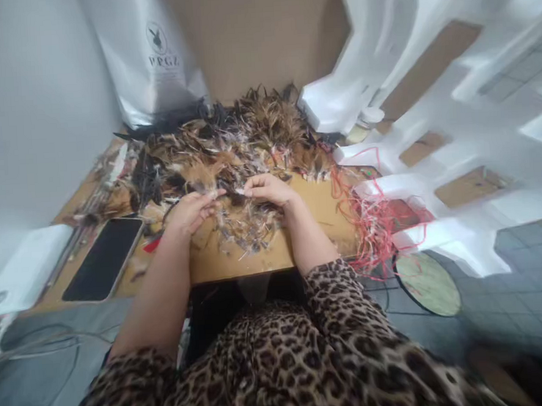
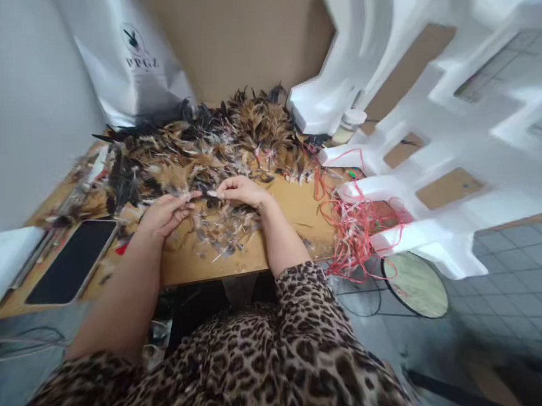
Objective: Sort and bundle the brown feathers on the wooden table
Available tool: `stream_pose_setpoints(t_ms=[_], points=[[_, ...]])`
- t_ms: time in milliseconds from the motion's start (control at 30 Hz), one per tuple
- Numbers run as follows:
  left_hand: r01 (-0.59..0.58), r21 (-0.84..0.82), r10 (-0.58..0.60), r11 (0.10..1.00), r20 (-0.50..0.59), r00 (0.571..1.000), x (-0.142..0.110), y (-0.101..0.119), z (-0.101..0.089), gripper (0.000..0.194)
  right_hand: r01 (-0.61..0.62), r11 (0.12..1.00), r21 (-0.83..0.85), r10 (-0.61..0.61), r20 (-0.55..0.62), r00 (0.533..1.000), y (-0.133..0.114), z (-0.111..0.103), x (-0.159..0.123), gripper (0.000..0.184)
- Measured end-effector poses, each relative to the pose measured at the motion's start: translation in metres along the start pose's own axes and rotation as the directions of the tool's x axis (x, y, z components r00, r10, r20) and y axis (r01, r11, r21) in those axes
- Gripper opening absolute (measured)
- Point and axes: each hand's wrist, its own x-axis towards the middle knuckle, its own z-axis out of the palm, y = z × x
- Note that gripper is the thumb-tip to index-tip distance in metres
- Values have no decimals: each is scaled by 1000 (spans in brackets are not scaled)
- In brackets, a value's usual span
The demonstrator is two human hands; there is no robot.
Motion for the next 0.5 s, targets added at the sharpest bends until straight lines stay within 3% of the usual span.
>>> stream_pose_setpoints(t_ms=[233, 333, 500], points=[[124, 104, -128, 987, 38, 991, -6, -2, 12, 23, 59, 975, 216, -46, -62, 997, 13, 1, 12, 28], [123, 136, -131, 983, 51, 990, -5, -4, 11, 23, 60, 969, 239, -40, -86, 996, 14, 3, 14, 27], [58, 47, -56, 997, -44, 997, -1, -6, 5, 16, 92, 961, 260, -81, -52, 995, 9, -2, 7, 27]])
